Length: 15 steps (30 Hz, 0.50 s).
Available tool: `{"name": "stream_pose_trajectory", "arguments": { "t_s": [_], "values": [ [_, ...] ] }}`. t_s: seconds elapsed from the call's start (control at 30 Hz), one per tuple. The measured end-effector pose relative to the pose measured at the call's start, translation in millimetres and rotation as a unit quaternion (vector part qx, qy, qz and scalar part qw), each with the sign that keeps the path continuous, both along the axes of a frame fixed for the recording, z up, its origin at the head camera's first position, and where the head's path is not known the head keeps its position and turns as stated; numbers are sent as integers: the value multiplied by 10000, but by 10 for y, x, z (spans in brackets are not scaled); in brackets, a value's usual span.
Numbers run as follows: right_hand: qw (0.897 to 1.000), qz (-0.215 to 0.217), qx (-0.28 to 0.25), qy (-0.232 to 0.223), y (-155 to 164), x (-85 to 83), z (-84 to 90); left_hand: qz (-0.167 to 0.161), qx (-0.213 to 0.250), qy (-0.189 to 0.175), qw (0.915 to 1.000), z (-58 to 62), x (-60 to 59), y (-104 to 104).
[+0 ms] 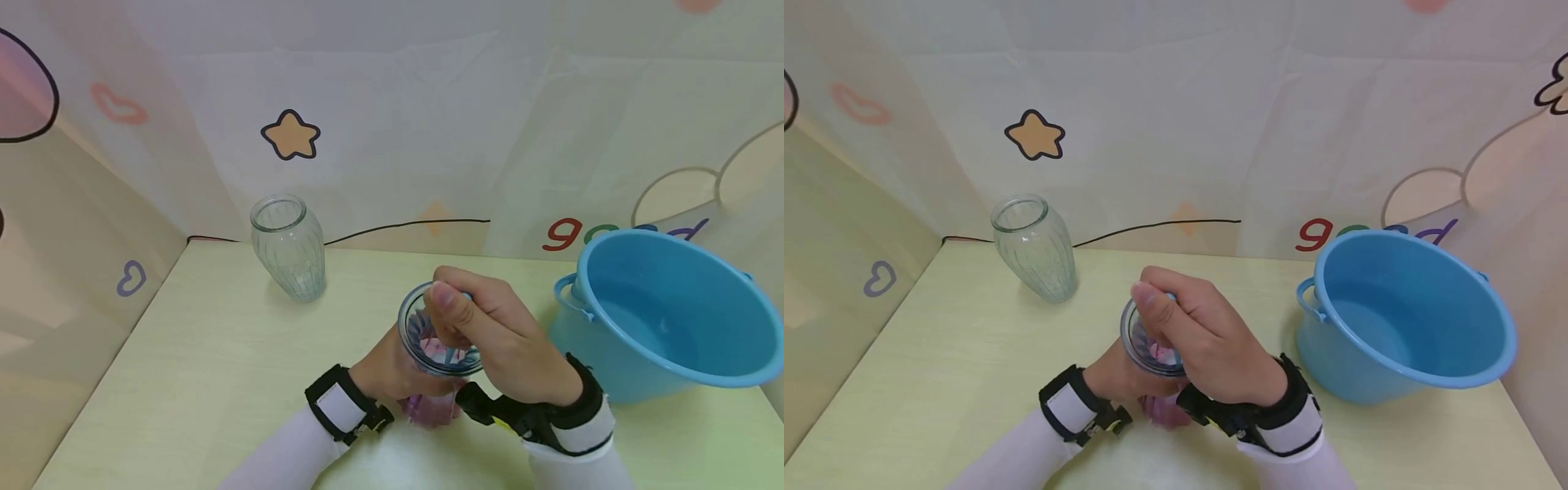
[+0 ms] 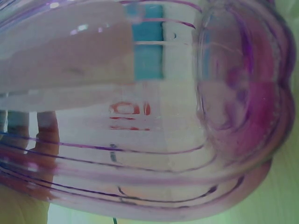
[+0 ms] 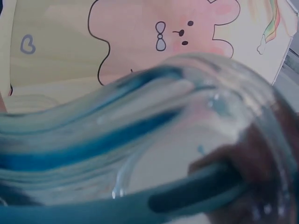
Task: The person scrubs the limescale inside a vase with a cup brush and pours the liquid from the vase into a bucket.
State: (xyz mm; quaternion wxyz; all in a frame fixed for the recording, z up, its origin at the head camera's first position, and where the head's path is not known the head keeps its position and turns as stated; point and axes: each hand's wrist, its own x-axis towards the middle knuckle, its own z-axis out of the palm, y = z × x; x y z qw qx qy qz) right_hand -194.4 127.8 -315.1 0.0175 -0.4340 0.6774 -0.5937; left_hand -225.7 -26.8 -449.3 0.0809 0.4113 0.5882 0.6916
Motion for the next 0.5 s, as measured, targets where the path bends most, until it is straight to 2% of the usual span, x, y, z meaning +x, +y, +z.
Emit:
{"name": "stream_pose_trajectory", "arguments": {
  "t_s": [0.17, 0.33, 0.4, 0.5],
  "values": [
    [9973, 324, -656, -97, -12, -38, -1, 34, -200, -91, 9998, -12, 1, -31],
    [9864, 583, -1525, -179, -28, -92, -8, 75, -258, -124, 9996, -24, -2, -53],
    [9814, 567, -1813, -278, -27, -100, -19, 111, -259, -75, 9996, -29, -4, -52],
    [9756, 297, -2132, -432, -13, -94, -23, 226, -344, -14, 9992, -38, -4, -54]
  ]
}}
